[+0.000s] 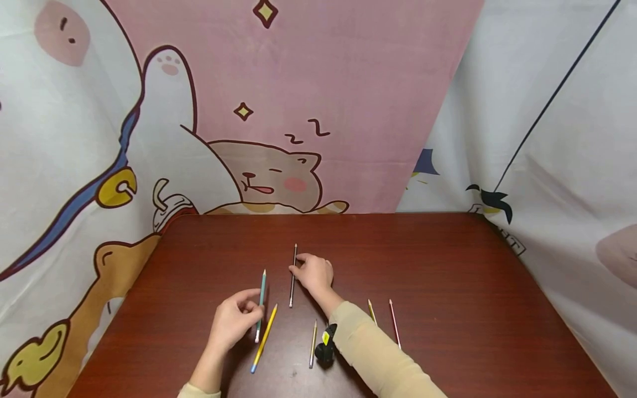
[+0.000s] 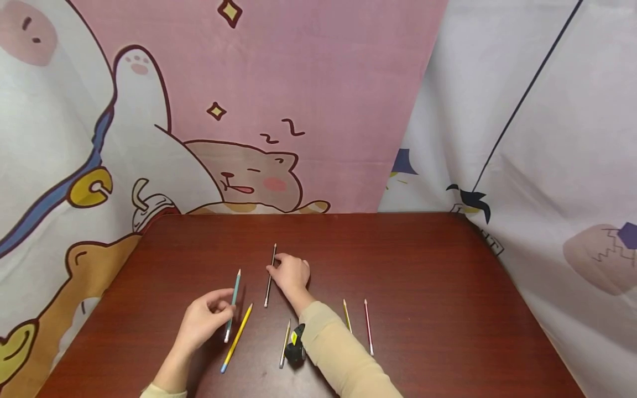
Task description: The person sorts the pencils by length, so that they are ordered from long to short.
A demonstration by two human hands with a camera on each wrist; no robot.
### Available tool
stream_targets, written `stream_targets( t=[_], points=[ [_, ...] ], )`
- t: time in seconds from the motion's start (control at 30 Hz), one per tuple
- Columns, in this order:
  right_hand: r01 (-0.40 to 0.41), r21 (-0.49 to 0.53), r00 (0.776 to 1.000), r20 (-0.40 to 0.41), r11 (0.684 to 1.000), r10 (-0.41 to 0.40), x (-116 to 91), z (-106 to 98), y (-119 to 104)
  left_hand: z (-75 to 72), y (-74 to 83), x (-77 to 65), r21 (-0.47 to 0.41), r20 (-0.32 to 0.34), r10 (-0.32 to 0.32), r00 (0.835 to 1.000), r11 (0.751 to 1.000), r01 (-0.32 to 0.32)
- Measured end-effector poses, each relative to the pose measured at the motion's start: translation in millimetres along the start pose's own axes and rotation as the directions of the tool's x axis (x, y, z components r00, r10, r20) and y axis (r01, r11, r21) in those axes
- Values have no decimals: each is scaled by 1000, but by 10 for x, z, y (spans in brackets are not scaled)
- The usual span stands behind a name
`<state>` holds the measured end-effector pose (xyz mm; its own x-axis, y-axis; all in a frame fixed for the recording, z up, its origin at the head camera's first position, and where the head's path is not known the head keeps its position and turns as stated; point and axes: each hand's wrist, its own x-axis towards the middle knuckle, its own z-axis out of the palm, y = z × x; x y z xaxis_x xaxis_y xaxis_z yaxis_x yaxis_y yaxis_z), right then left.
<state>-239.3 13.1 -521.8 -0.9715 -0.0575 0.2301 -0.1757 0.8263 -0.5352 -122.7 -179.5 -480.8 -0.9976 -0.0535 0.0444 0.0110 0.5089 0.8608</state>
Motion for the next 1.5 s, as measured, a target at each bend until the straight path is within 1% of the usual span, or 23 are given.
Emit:
stream_targets(
  t=[0.23,0.43,0.83,1.2,1.33,1.5],
  points=[
    [-7,12,1000,15,1000,7,36,33,-7,1,4,4,-4,-5,-7,1000,1000,7],
    [-9,10,1000,27,1000,8,57,28,-25,7,-4,13,-5,-7,-1,1000,1000,0],
    [1,-2,1000,26,1000,0,72,4,-55,17,4,34,-18,-5,-9,1000,1000,9],
    [9,10,999,47,1000,-9,55,22,-53,70,10,53,-52,3,-2,1000,999,3],
    [14,30,999,41,999,-15,55,21,-27,101,27,68,-55,4,14,1000,998,-14],
    [13,61,998,62,998,-17,66,15,11,137,59,85,-71,1,9,1000,997,-9]
  ],
)
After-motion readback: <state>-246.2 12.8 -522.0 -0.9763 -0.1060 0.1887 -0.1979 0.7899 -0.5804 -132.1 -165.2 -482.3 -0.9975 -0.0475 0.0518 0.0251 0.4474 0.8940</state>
